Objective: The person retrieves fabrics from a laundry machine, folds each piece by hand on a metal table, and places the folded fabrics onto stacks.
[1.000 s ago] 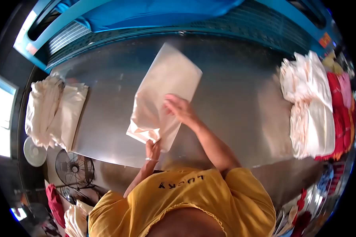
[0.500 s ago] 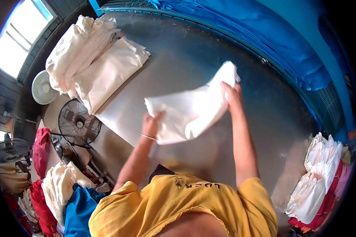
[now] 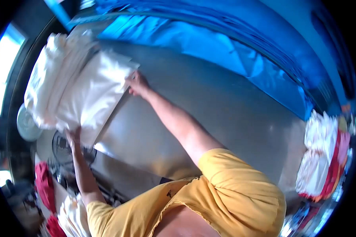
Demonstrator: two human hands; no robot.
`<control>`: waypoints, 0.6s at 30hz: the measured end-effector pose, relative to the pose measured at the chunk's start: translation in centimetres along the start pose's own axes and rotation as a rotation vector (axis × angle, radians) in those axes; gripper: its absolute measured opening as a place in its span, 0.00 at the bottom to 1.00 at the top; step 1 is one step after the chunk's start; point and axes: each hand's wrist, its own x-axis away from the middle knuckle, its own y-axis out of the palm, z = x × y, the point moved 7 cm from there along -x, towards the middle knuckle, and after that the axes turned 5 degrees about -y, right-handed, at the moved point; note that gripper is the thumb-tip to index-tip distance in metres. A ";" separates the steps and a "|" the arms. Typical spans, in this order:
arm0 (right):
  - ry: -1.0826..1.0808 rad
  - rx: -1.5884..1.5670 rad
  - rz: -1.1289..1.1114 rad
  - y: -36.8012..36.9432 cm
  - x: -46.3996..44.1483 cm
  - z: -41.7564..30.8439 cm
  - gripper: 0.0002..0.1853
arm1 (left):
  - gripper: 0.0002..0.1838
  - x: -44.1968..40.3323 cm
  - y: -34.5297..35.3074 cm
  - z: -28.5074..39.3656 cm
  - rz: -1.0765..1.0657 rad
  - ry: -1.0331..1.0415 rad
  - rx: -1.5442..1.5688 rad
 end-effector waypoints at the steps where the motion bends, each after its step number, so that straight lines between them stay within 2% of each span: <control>1: -0.069 0.090 0.076 -2.6 0.7 1.8 0.25 | 0.50 2.2 -2.2 4.5 -0.112 -0.311 -0.176; 2: -0.256 0.157 0.103 -6.2 1.7 2.2 0.24 | 0.47 3.8 -4.7 8.6 0.034 -0.315 -0.305; 3: -0.424 0.231 0.139 -10.2 4.3 2.4 0.22 | 0.40 4.3 -4.8 11.1 0.314 -0.029 -0.538; 4: -0.443 0.348 0.293 -14.9 7.8 2.9 0.21 | 0.31 6.3 -5.8 16.8 0.417 0.179 -0.351; 5: -0.461 0.473 0.444 -20.0 11.6 2.9 0.20 | 0.27 8.3 -4.8 22.0 0.401 0.376 -0.168; 7: -0.358 0.510 0.683 -29.6 19.6 4.3 0.18 | 0.22 12.1 3.0 30.7 0.119 0.880 0.442; 8: -0.316 0.419 0.755 -33.6 23.5 5.6 0.17 | 0.22 15.3 6.5 36.8 -0.072 0.938 0.296; 10: -0.209 0.321 0.908 -39.9 31.4 6.7 0.16 | 0.28 22.7 11.6 47.8 -0.213 1.212 0.387; 12: -0.079 0.182 1.061 -43.9 39.0 7.3 0.16 | 0.29 29.1 15.8 58.0 -0.165 1.385 0.255; 15: -0.034 -0.132 1.212 -48.4 48.3 9.2 0.20 | 0.22 34.0 22.3 69.8 -0.279 1.118 0.320; 18: -0.104 -0.441 1.184 -52.9 51.4 9.0 0.26 | 0.14 38.4 28.3 75.4 -0.405 1.068 0.214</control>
